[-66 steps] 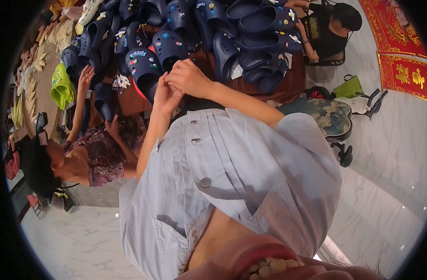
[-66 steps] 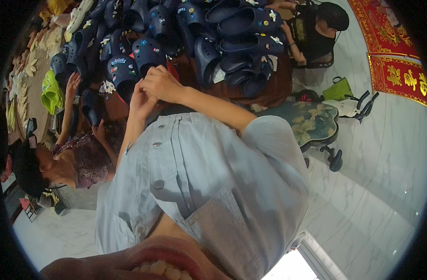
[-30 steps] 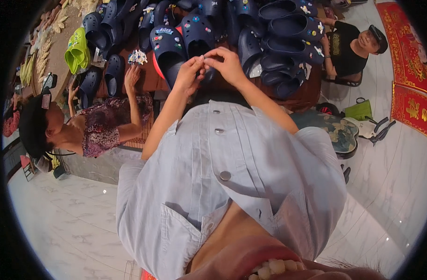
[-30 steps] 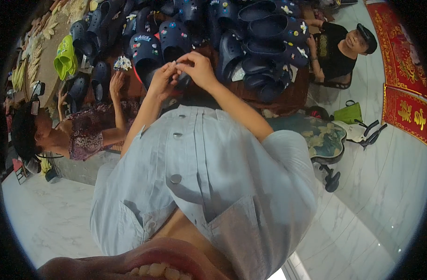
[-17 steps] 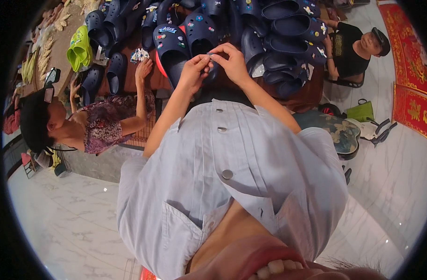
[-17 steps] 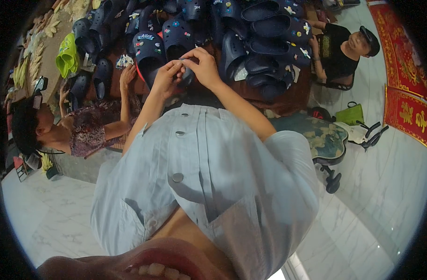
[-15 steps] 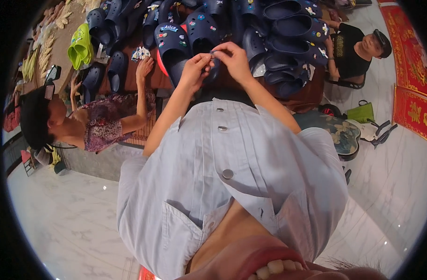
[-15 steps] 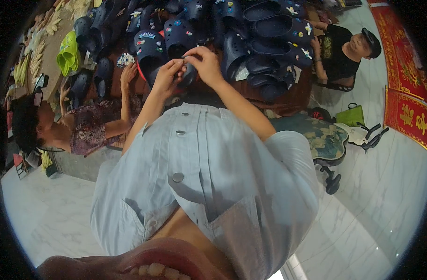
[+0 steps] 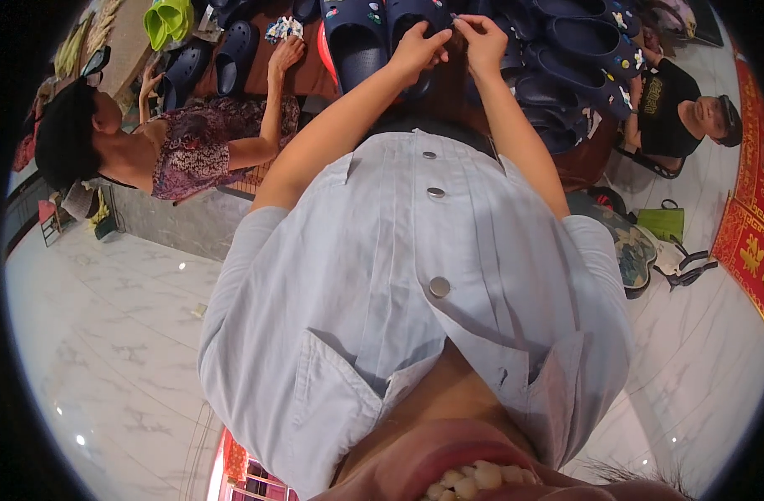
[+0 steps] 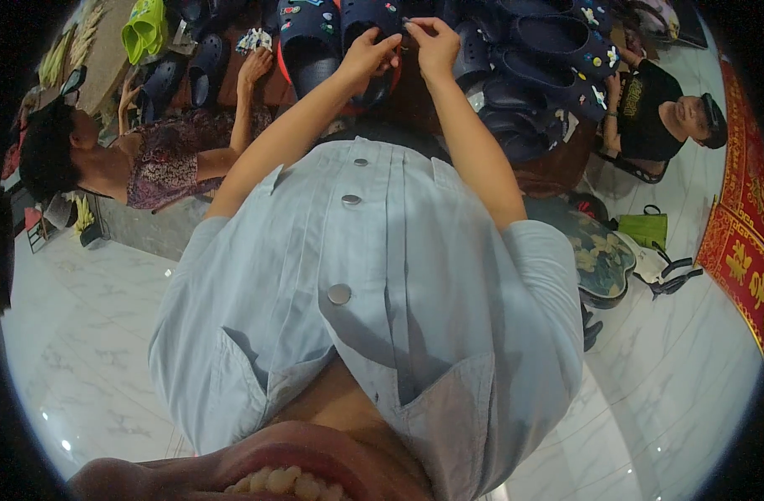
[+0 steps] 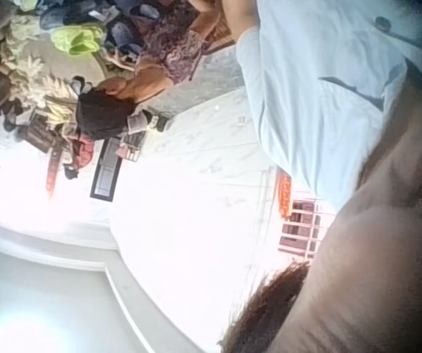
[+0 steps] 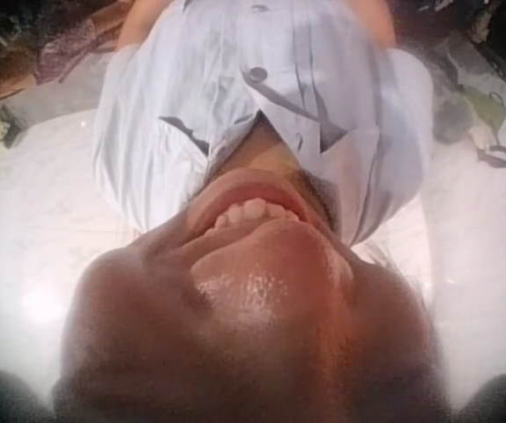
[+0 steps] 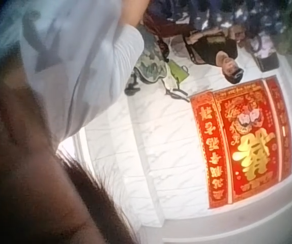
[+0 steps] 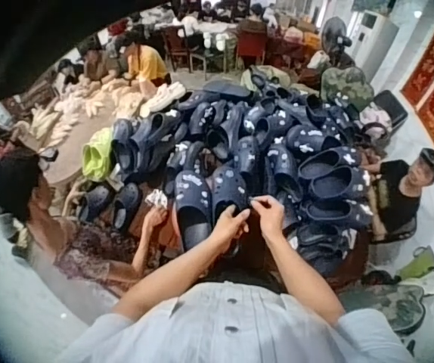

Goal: The recorder and another person are applying decorative charms to blue foam clogs at a table.

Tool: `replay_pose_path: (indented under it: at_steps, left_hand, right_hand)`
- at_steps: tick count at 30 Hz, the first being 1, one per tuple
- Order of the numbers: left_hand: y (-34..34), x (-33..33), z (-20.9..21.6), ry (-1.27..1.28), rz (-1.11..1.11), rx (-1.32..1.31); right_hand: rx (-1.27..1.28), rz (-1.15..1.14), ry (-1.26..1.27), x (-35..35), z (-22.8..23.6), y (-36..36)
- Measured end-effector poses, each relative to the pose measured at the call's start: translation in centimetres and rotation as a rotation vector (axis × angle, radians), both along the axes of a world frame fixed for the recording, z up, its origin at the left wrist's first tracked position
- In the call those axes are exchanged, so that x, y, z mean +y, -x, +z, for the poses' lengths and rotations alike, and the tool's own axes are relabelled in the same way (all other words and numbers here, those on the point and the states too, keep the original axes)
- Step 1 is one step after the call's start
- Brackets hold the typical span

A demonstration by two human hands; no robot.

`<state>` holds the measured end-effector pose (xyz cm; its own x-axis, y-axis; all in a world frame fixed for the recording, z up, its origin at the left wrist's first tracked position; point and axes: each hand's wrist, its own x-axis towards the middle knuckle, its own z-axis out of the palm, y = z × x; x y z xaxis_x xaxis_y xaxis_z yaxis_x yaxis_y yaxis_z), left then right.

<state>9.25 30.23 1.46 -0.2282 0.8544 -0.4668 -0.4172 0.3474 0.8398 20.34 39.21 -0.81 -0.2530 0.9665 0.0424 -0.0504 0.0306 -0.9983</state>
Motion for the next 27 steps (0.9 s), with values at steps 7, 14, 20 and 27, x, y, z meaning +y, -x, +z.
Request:
replay_pose_path:
  at_steps: [7, 14, 20, 27]
  left_hand:
    - [0.4, 0.9, -1.2, -0.069, 0.006, 0.102]
    - [0.6, 0.8, -1.5, -0.081, -0.023, 0.128]
    - [0.9, 0.8, -1.8, -0.107, -0.059, 0.091]
    - [1.1, 0.9, -2.8, -0.115, -0.06, 0.009]
  right_hand:
    - [-0.336, -0.035, -0.379, -0.3, 0.1, 2.0]
    - [-0.376, 0.088, -0.487, -0.3, 0.2, 1.4]
    - [-0.339, 0.108, -0.504, -0.3, -0.4, 1.0]
    - [-0.395, 0.221, -0.657, 0.7, -0.8, 0.2]
